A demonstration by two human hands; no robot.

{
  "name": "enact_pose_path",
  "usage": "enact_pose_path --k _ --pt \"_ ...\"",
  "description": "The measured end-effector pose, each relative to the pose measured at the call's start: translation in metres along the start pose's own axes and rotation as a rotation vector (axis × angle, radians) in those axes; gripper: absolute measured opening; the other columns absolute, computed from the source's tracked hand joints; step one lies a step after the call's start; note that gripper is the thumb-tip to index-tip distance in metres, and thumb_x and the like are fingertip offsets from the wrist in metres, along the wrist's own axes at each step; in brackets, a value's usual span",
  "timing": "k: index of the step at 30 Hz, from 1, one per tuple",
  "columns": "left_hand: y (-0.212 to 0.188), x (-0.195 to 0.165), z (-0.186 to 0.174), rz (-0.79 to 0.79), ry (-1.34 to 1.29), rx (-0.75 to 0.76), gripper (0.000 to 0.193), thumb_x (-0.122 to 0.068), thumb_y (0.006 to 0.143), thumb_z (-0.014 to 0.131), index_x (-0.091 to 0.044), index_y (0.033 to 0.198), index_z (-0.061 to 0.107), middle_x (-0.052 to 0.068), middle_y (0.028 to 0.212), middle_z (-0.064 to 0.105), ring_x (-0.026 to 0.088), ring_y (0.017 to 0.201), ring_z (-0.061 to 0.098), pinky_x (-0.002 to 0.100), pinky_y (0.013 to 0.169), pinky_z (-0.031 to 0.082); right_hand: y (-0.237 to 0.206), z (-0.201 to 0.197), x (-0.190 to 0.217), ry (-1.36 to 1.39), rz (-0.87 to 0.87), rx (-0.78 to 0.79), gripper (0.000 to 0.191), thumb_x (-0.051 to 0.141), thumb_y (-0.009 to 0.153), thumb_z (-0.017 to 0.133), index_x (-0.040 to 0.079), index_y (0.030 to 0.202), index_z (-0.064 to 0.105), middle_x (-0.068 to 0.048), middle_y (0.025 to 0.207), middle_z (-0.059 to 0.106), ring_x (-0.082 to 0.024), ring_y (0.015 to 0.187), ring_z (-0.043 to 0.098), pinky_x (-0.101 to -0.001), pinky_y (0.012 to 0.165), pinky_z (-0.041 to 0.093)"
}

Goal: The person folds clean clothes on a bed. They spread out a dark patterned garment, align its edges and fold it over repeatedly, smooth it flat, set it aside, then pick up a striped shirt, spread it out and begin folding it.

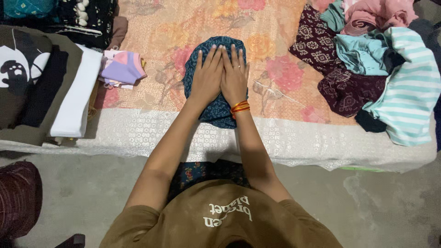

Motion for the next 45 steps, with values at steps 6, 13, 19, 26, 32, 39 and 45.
enact_pose_path --k 6,13,19,26,32,39,45 --pt "-0.025 0.023 0.048 -0.046 -0.085 0.191 0.065 -0.029 0.102 0.039 0.004 0.158 0.036 0.016 0.167 0.03 0.029 0.156 0.022 0.055 0.125 0.01 -0.005 0.036 -0.01 -0.159 -0.022 0.114 0.065 0.026 0.1 0.051 0.016 0.162 0.034 -0.013 0.171 0.02 -0.035 0.158 0.016 -0.0675 0.121 0.016" --pt "-0.042 0.025 0.078 -0.191 -0.118 0.248 0.065 -0.034 0.103 0.039 0.001 0.157 0.034 0.021 0.168 0.022 0.032 0.157 0.013 0.063 0.123 0.003 -0.021 0.064 -0.029 -0.173 -0.029 0.131 0.065 0.037 0.098 0.051 0.016 0.159 0.038 -0.015 0.17 0.017 -0.043 0.156 0.01 -0.0711 0.119 0.011" --pt "-0.045 0.039 0.106 -0.321 -0.2 0.444 0.072 -0.04 0.1 0.041 0.002 0.158 0.029 0.021 0.169 0.015 0.034 0.158 0.008 0.065 0.121 -0.001 -0.02 0.089 -0.043 -0.107 0.115 0.357 0.063 0.042 0.102 0.045 0.024 0.161 0.034 -0.011 0.17 0.023 -0.038 0.157 0.014 -0.0697 0.12 0.009" --pt "-0.046 0.045 0.122 -0.39 -0.302 0.543 0.07 -0.039 0.101 0.041 -0.003 0.159 0.025 0.016 0.17 0.013 0.03 0.158 0.006 0.063 0.122 -0.002 -0.016 0.092 -0.046 -0.063 0.157 0.409 0.062 0.046 0.102 0.04 0.026 0.16 0.033 -0.01 0.168 0.024 -0.036 0.156 0.014 -0.0681 0.119 0.006" --pt "-0.047 0.048 0.118 -0.343 -0.328 0.327 0.062 -0.032 0.104 0.043 -0.004 0.159 0.035 0.013 0.171 0.021 0.028 0.16 0.014 0.063 0.124 0.002 -0.016 0.081 -0.042 -0.03 0.132 0.305 0.064 0.054 0.101 0.046 0.024 0.158 0.039 -0.01 0.167 0.028 -0.036 0.156 0.019 -0.0682 0.12 0.008" --pt "-0.045 0.047 0.082 -0.54 -0.195 0.238 0.059 -0.035 0.102 0.049 -0.01 0.155 0.039 0.011 0.166 0.03 0.032 0.154 0.023 0.07 0.117 0.008 -0.024 0.048 -0.045 0.041 0.179 -0.071 0.057 0.047 0.094 0.071 0.03 0.146 0.054 -0.019 0.167 0.035 -0.039 0.154 0.029 -0.0612 0.122 0.022" --pt "-0.048 0.053 0.056 -0.839 -0.174 0.026 0.09 -0.061 0.091 0.066 0.0 0.151 0.038 0.038 0.149 0.039 0.049 0.139 0.036 0.056 0.113 0.031 -0.025 0.037 -0.056 0.124 0.385 -0.089 0.102 0.06 0.08 0.079 0.016 0.16 0.033 -0.036 0.157 0.03 -0.05 0.142 0.036 -0.0553 0.114 0.034"
Point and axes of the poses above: each hand's wrist, its own y-axis towards the middle knuckle, its own z-axis out of the palm, x = y × z, the point moved 5 cm from there along y, towards the middle knuckle
